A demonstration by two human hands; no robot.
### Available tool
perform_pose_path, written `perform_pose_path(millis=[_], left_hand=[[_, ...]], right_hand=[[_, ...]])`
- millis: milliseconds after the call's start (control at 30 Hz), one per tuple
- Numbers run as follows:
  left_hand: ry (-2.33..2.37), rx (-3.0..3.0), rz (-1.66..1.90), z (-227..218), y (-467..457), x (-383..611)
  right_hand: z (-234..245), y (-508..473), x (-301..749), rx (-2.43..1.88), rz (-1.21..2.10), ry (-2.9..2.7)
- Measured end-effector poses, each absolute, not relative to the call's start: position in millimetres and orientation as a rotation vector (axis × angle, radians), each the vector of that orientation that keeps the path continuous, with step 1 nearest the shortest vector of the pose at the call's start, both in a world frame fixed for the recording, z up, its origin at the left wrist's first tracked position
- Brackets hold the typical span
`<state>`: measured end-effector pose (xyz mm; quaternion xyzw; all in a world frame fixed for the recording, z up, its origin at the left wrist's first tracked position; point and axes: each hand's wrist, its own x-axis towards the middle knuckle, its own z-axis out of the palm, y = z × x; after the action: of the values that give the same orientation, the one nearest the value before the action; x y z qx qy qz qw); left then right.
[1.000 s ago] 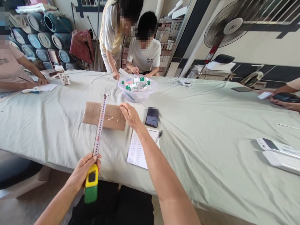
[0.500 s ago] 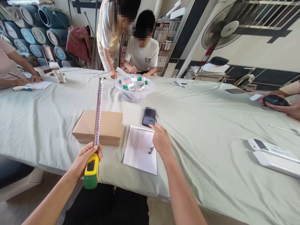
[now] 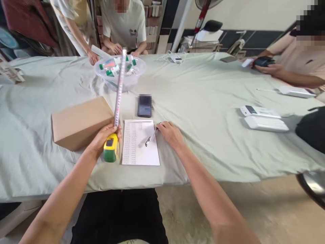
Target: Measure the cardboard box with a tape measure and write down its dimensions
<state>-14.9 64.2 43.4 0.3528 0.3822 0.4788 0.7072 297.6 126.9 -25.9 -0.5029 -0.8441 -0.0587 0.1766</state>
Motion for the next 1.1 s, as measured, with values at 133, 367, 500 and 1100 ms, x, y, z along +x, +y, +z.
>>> perform_pose_path(millis=[133, 367, 500, 1100], left_hand=[[0.827, 0.606, 1.008, 42, 63, -20], [1.012, 0.579, 0.891, 56, 49, -16], [1.061, 0.588, 0.886, 59, 50, -14], [1.128, 0.577, 0.876, 57, 50, -12]], right_hand=[[-26, 119, 294, -1.520, -0.011, -1.966], [-3, 97, 226, -1.323, 0.681, -1.322], [2, 90, 197, -1.307, 0.787, -1.334], [-6, 85, 192, -1.450, 0.756, -1.468]])
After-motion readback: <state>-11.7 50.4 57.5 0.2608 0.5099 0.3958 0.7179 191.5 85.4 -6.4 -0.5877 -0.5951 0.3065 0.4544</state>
